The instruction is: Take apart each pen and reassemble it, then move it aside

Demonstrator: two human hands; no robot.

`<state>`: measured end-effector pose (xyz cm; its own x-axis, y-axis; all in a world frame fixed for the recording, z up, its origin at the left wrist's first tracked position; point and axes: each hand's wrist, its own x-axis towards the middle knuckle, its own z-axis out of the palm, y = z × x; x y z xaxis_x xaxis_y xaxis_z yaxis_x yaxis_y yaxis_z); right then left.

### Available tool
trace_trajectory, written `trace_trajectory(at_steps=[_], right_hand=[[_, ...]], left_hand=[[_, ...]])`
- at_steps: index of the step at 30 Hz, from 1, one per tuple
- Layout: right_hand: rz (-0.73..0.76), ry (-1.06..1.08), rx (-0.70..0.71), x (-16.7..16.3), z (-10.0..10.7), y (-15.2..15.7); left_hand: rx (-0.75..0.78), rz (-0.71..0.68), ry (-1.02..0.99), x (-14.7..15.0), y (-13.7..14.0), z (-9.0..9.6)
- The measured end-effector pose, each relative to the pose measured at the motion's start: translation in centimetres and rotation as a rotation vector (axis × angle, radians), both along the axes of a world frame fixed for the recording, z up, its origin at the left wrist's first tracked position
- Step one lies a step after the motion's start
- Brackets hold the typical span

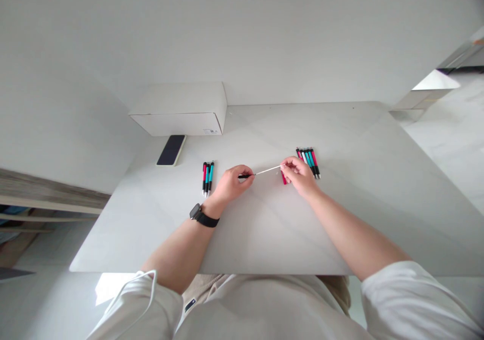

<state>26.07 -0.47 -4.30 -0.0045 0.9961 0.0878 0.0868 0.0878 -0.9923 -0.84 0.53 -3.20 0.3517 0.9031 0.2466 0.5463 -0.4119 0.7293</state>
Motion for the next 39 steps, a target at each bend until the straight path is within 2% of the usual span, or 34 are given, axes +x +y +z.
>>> trace_trajectory(at_steps=[5, 10, 12, 15, 18, 22, 26, 30, 32, 37, 39], right_hand=[[-0.018, 0.237, -0.023, 0.5, 0.4, 0.9], [-0.074, 0.250, 0.007, 1.8, 3.1, 2.0], [-0.026, 0.193, -0.036, 2.4, 4.1, 2.6], [0.099, 0.029, -0.209, 2.9, 4.8, 4.0], [0.257, -0.172, -0.370, 2.9, 4.6, 6.2], [0.434, -0.428, -0.504, 1.9, 3.7, 9.7], [0.487, -0.663, -0.480, 0.5, 2.6, 12.5], [0.615, -0.736, -0.383, -0.4, 1.8, 13.5], [0.621, -0.755, -0.389, -0.7, 1.8, 13.4], [0.522, -0.822, -0.557, -0.5, 2.7, 12.9], [0.450, -0.847, -0.536, -0.1, 3.1, 12.4]], left_hand=[[-0.004, 0.018, -0.016, 0.0, 0.1, -0.1], [0.004, 0.092, -0.055, -0.1, 0.2, -0.1], [0.018, 0.120, -0.058, -0.1, 0.3, -0.1], [0.017, 0.148, -0.053, -0.2, 0.4, -0.3], [0.003, 0.147, -0.044, -0.2, 0.5, -0.5], [0.008, 0.136, -0.047, -0.2, 0.5, -0.6], [0.016, 0.132, -0.042, -0.3, 0.5, -0.5], [0.016, 0.126, -0.039, -0.2, 0.5, -0.4], [0.015, 0.129, -0.034, -0.2, 0.4, -0.3], [0.009, 0.107, -0.027, -0.2, 0.4, -0.2], [0.012, 0.102, -0.034, -0.2, 0.4, -0.2]])
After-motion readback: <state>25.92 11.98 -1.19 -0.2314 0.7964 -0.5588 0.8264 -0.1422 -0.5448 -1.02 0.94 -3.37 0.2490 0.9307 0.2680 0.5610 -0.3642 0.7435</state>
